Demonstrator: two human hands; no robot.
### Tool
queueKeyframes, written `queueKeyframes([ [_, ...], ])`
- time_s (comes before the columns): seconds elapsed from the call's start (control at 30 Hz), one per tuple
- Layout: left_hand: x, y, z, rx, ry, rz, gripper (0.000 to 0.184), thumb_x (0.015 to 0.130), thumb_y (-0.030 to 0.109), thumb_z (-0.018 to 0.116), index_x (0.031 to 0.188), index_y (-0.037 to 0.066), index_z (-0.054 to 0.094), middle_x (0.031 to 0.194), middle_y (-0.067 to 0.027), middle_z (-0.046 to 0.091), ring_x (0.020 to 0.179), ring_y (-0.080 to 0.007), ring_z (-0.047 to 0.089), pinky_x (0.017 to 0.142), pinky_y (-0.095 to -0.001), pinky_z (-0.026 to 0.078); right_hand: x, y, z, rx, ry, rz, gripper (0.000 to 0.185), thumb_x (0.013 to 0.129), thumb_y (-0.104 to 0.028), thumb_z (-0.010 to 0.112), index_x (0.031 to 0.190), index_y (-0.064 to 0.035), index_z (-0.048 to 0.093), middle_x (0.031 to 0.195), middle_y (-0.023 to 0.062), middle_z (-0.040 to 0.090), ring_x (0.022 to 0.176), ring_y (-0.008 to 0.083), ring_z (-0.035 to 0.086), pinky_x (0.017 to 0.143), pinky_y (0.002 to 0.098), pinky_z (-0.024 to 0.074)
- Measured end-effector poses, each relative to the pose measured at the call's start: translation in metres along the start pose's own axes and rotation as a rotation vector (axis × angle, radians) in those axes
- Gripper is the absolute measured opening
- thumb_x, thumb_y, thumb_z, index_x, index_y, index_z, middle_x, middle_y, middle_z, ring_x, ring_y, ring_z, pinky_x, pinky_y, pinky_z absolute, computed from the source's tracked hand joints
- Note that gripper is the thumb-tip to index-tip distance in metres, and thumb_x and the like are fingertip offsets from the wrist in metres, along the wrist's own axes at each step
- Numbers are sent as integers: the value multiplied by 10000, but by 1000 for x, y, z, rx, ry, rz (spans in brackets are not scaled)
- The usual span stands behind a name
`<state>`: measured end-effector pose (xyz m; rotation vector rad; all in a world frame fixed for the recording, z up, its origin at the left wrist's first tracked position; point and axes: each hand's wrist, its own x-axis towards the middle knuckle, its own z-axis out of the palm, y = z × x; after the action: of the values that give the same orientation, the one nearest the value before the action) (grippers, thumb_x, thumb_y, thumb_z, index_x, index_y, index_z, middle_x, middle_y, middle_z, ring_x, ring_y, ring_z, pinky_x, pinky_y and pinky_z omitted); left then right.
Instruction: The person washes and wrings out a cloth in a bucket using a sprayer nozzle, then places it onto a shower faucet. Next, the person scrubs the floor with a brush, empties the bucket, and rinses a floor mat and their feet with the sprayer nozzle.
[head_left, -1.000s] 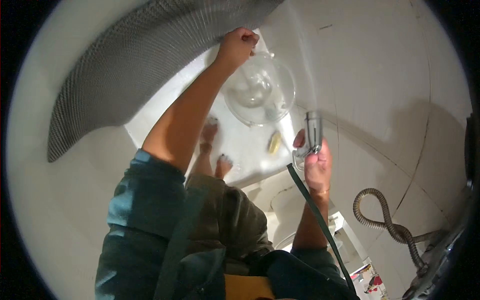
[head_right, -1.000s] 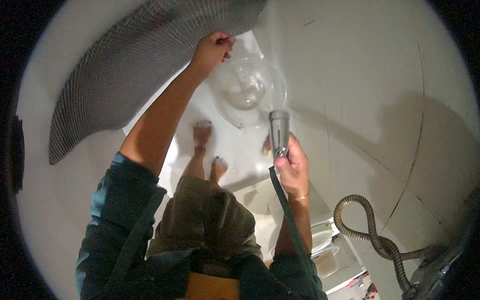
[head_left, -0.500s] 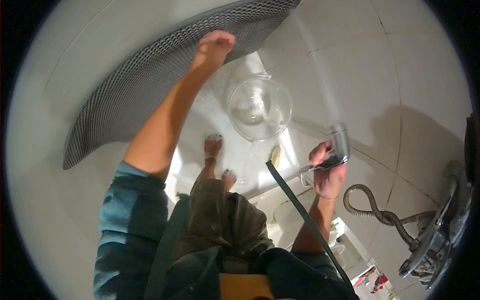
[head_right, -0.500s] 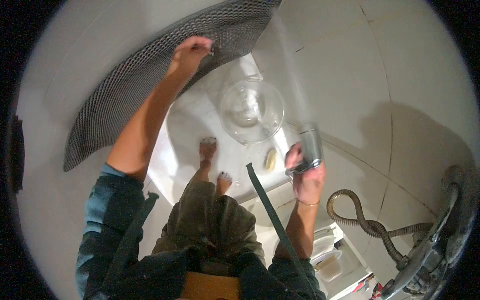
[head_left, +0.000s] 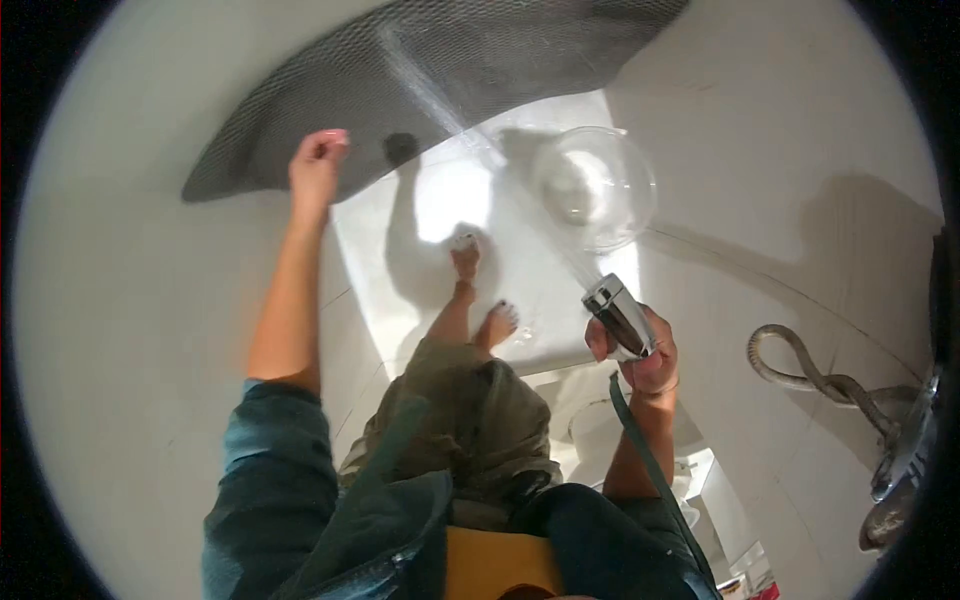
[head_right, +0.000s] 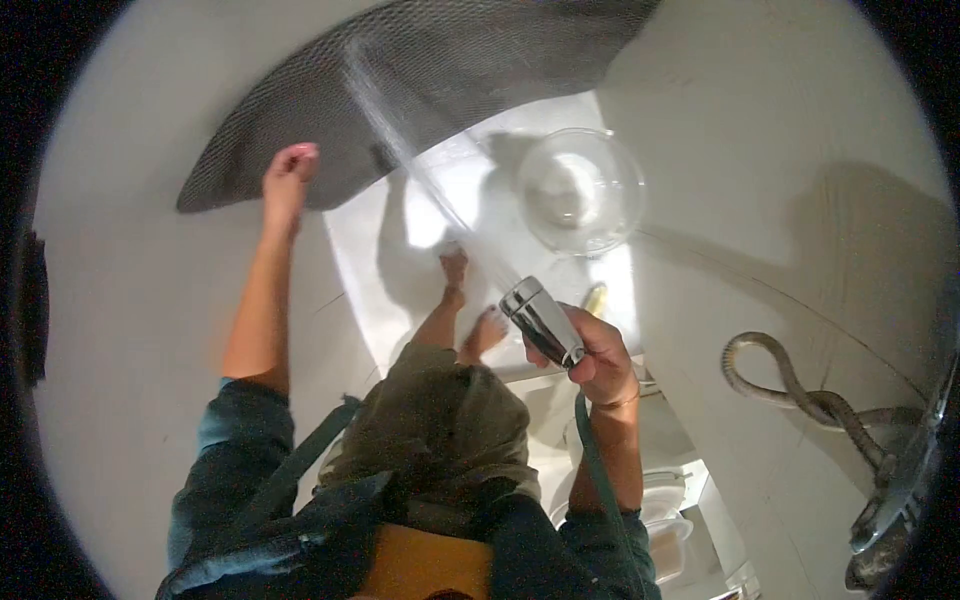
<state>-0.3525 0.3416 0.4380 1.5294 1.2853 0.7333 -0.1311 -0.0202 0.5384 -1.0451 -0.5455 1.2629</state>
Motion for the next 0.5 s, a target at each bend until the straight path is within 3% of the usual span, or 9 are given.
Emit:
queueKeyframes([
  [0.07, -23, -15, -2, -170, -11, -137, 98, 811, 122, 622, 889, 66, 606, 765, 20, 572, 672, -48, 455, 598, -210, 368, 0, 11, 12, 68, -116, 15, 803, 696, -620, 570, 1133, 50, 500, 784, 80, 545, 675, 138, 506, 587, 260, 383],
  [0.2, -54, -28, -19, -242, 91, -382, 102, 799, 127, 601, 892, 94, 577, 813, 18, 570, 725, -81, 507, 690, -255, 403, 3, 31, 34, 133, -276, 87, 763, 725, -576, 587, 1158, 46, 495, 852, 86, 545, 717, 132, 524, 616, 266, 417],
  [0.33, -68, -39, -61, -190, 120, -436, 111, 796, 129, 588, 903, 106, 567, 846, 11, 574, 779, -101, 537, 727, -277, 406, 8, 48, 48, 131, -250, 181, 800, 706, -583, 602, 1169, 58, 485, 915, 94, 566, 780, 139, 561, 673, 247, 469],
  [0.4, -70, -52, -82, -114, 133, -467, 114, 821, 144, 549, 933, 132, 565, 885, 8, 591, 834, -123, 549, 786, -282, 401, 14, 50, 67, 56, -157, 198, 752, 658, -637, 599, 1016, 22, 548, 759, 74, 557, 629, 128, 494, 539, 248, 383],
  [0.5, -75, -75, -110, -94, 132, -483, 117, 822, 141, 546, 936, 124, 564, 890, 2, 592, 856, -127, 553, 791, -283, 401, 23, 65, 84, -25, -223, 201, 767, 657, -650, 582, 1028, 20, 545, 745, 61, 546, 612, 125, 481, 536, 246, 375],
])
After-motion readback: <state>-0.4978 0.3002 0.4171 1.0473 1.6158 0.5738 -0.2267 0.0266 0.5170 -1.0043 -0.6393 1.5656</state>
